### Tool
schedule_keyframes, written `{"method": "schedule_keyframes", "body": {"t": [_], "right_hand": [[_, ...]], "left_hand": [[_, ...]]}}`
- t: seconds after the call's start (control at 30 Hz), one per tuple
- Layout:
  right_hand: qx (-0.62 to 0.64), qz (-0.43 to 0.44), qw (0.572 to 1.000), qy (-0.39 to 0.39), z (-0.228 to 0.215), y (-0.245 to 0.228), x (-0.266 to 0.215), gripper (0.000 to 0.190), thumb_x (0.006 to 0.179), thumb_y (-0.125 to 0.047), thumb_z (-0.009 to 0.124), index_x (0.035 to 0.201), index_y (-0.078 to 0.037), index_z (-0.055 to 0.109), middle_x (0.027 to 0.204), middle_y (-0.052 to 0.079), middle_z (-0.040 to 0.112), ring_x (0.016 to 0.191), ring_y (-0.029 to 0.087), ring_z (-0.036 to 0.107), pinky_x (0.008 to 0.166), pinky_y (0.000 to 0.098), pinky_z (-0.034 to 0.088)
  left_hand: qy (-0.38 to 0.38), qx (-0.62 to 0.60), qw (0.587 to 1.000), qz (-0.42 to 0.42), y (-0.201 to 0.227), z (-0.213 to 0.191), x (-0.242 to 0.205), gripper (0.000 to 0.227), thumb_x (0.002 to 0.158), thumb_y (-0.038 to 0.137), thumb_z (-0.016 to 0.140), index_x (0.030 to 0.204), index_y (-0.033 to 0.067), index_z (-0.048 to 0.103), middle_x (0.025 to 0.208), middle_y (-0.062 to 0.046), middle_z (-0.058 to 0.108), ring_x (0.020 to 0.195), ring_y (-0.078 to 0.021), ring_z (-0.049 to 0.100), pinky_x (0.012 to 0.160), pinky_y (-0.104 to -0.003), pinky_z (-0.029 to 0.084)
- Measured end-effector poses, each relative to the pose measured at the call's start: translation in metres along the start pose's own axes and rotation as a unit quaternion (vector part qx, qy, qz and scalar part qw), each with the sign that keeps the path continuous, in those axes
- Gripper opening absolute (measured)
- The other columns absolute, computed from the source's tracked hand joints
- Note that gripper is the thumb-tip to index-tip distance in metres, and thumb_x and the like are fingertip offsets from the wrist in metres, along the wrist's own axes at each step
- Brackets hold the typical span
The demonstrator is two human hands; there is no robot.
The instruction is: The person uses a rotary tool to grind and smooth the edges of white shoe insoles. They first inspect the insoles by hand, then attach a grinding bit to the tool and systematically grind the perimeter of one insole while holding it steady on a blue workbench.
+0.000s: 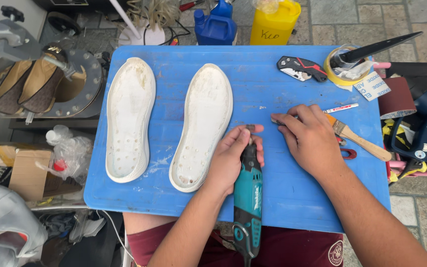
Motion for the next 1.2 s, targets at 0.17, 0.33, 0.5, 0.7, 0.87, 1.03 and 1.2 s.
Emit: {"method": "schedule_keyframes", "body": {"t": [0.17, 0.33, 0.5, 0.7, 0.87, 1.03, 1.2], "right_hand": [[0.211, 0.044, 0.976, 0.005, 0.007, 0.004, -0.014, 0.028, 0.095, -0.020, 0.069, 0.120, -0.007, 0.070, 0.108, 0.009, 0.067, 0.096, 0.023, 0.062, 0.085, 0.0375, 0.053], [0.677, 0.150, 0.679, -0.242, 0.048, -0.004, -0.037, 0.070, 0.100, -0.047, 0.060, 0.151, -0.001, 0.046, 0.116, 0.013, 0.070, 0.102, 0.016, 0.063, 0.088, 0.0327, 0.050], [0.750, 0.234, 0.586, -0.198, 0.065, 0.005, -0.043, 0.077, 0.088, -0.040, 0.069, 0.148, -0.004, 0.039, 0.126, 0.013, 0.064, 0.117, 0.024, 0.064, 0.102, 0.0411, 0.051], [0.797, 0.198, 0.567, -0.071, 0.049, 0.022, -0.038, 0.074, 0.091, -0.039, 0.069, 0.146, 0.002, 0.042, 0.118, 0.022, 0.063, 0.112, 0.031, 0.063, 0.101, 0.0450, 0.052], [0.805, 0.212, 0.552, -0.051, 0.047, 0.015, -0.033, 0.075, 0.090, -0.038, 0.066, 0.151, -0.003, 0.039, 0.111, 0.023, 0.063, 0.104, 0.033, 0.065, 0.097, 0.0466, 0.054], [0.817, 0.234, 0.524, -0.061, 0.045, 0.013, -0.028, 0.074, 0.089, -0.041, 0.066, 0.146, -0.002, 0.040, 0.122, 0.023, 0.060, 0.101, 0.032, 0.066, 0.088, 0.0459, 0.056], [0.832, 0.221, 0.505, -0.057, 0.049, 0.015, -0.032, 0.073, 0.090, -0.040, 0.069, 0.147, -0.003, 0.042, 0.117, 0.020, 0.057, 0.094, 0.029, 0.063, 0.081, 0.0427, 0.056]], "left_hand": [[0.040, -0.001, 0.996, 0.085, 0.028, 0.006, 0.009, 0.031, 0.110, 0.027, 0.047, 0.125, 0.0023, 0.060, 0.087, -0.004, 0.062, 0.071, -0.0121, 0.061, 0.064, -0.028, 0.053], [0.072, 0.035, 0.983, 0.162, 0.058, 0.020, 0.025, 0.033, 0.110, 0.026, 0.050, 0.129, 0.0005, 0.061, 0.093, -0.005, 0.063, 0.079, -0.0129, 0.063, 0.070, -0.028, 0.054], [0.113, 0.371, 0.876, 0.287, 0.058, 0.048, 0.021, 0.049, 0.107, 0.033, 0.056, 0.142, -0.0019, 0.054, 0.129, -0.015, 0.064, 0.121, -0.0248, 0.064, 0.102, -0.037, 0.052], [0.012, 0.470, 0.841, 0.269, 0.019, 0.061, -0.080, 0.075, 0.098, 0.024, 0.071, 0.158, -0.0051, 0.036, 0.156, -0.026, 0.044, 0.146, -0.0377, 0.048, 0.120, -0.045, 0.041], [0.025, 0.457, 0.841, 0.287, -0.002, 0.047, -0.085, 0.068, 0.093, 0.010, 0.077, 0.152, -0.0024, 0.048, 0.159, -0.025, 0.042, 0.147, -0.0382, 0.051, 0.119, -0.045, 0.046], [0.032, 0.500, 0.813, 0.297, -0.013, 0.047, -0.081, 0.072, 0.089, 0.019, 0.085, 0.147, -0.0021, 0.049, 0.153, -0.023, 0.041, 0.125, -0.0322, 0.066, 0.102, -0.039, 0.057], [0.043, 0.565, 0.757, 0.327, -0.016, 0.056, -0.085, 0.072, 0.090, 0.023, 0.086, 0.147, -0.0023, 0.050, 0.148, -0.022, 0.043, 0.115, -0.0313, 0.068, 0.092, -0.038, 0.061]]}}
Point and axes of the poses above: each hand's wrist, its own x-axis towards the middle knuckle, its own z-axis out of the palm, y = z × x, the point moved 4 cm from there along x, towards the middle knuckle
